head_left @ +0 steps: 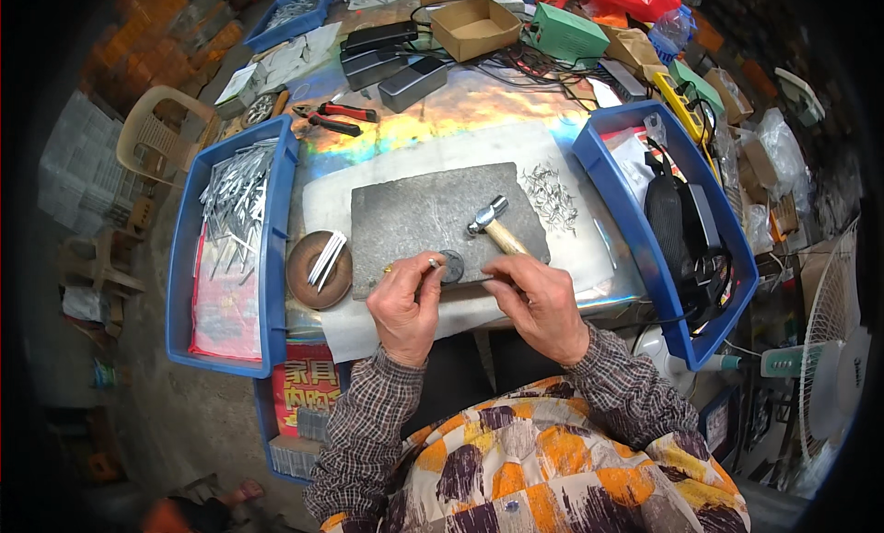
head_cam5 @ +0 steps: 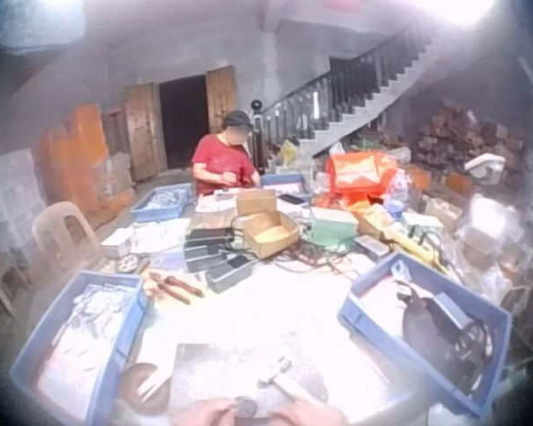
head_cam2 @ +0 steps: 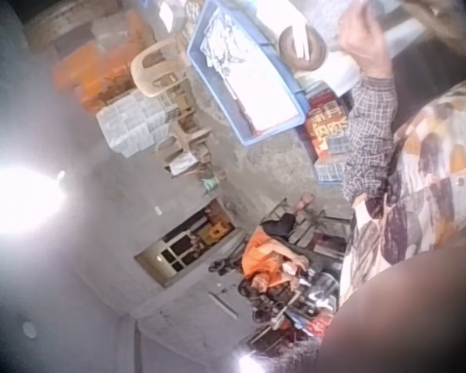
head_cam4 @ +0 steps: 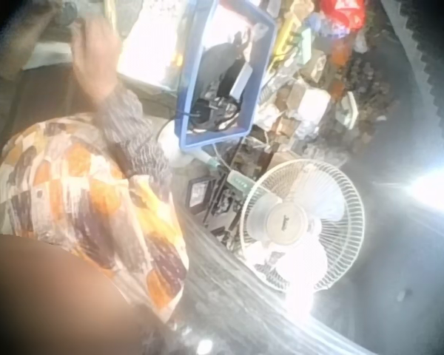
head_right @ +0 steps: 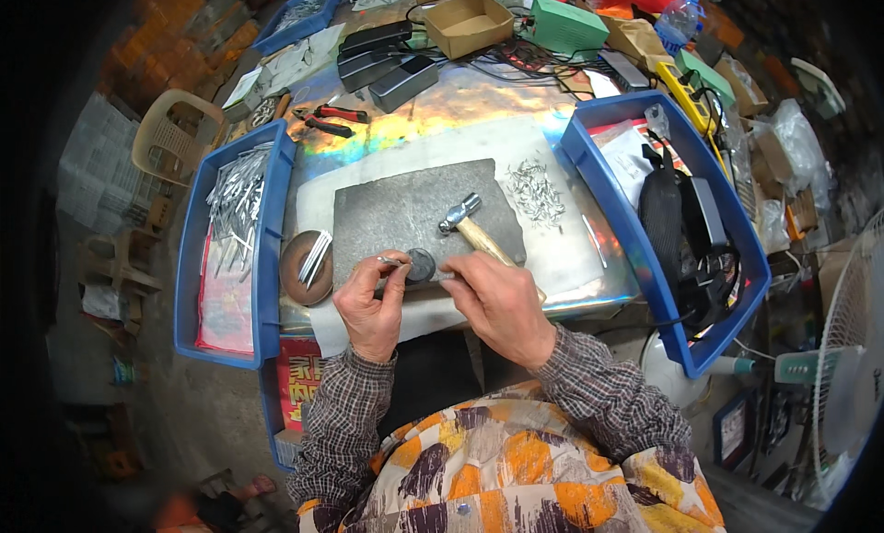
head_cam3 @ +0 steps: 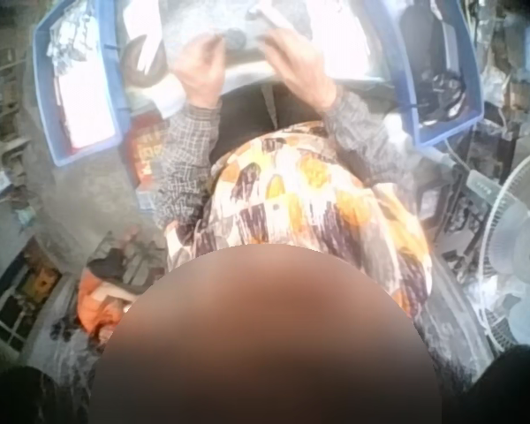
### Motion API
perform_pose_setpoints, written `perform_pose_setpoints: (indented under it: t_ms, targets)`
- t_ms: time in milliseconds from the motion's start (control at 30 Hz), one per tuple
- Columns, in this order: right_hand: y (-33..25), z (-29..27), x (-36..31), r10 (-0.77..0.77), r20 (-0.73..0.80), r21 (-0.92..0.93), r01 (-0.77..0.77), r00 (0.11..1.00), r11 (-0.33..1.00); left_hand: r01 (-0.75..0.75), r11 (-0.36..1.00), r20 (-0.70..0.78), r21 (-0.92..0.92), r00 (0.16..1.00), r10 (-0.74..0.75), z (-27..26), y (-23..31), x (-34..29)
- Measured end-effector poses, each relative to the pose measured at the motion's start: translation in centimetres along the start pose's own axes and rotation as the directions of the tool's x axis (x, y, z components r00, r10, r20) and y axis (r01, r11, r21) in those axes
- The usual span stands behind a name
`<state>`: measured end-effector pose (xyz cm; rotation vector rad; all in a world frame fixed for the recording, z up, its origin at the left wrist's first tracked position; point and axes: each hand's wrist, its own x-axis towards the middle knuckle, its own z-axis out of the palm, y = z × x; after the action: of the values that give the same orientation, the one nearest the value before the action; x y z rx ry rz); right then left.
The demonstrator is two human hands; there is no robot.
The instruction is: The person hammers and shapes small metal pieces on a stone block with a hammer.
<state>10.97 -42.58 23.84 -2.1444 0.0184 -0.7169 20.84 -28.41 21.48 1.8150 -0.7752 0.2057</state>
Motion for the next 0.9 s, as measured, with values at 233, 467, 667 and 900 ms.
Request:
perform_pose_setpoints:
  t_ms: [233, 467, 667, 900]
  targets:
    - [-1.9, 1.5, 4.2, -0.247, 0.121, -0.071, 0.256, 0.962, 0.964, -0.04, 0.993, -0.015, 0.111, 0.999, 0.042, 0.1, -0.1, -0.3]
    - [-0.9, 2.5, 3.7, -0.348, 0.094, -0.073, 0.355, 0.933, 0.932, -0.072, 0.994, -0.055, 0.078, 0.996, 0.077, 0.3, 0.3, -0.1]
    - [-0.1, 3.3, 1.7, -0.496, -0.008, -0.177, 0.487, 0.868, 0.856, -0.09, 0.991, -0.06, 0.095, 0.994, 0.096, 0.4, 0.1, -0.2]
    - [1.3, 4.2, -0.6, -0.509, -0.05, -0.237, 0.484, 0.86, 0.842, 0.008, 0.999, -0.071, 0.051, 0.997, -0.004, 0.7, 0.0, -0.6]
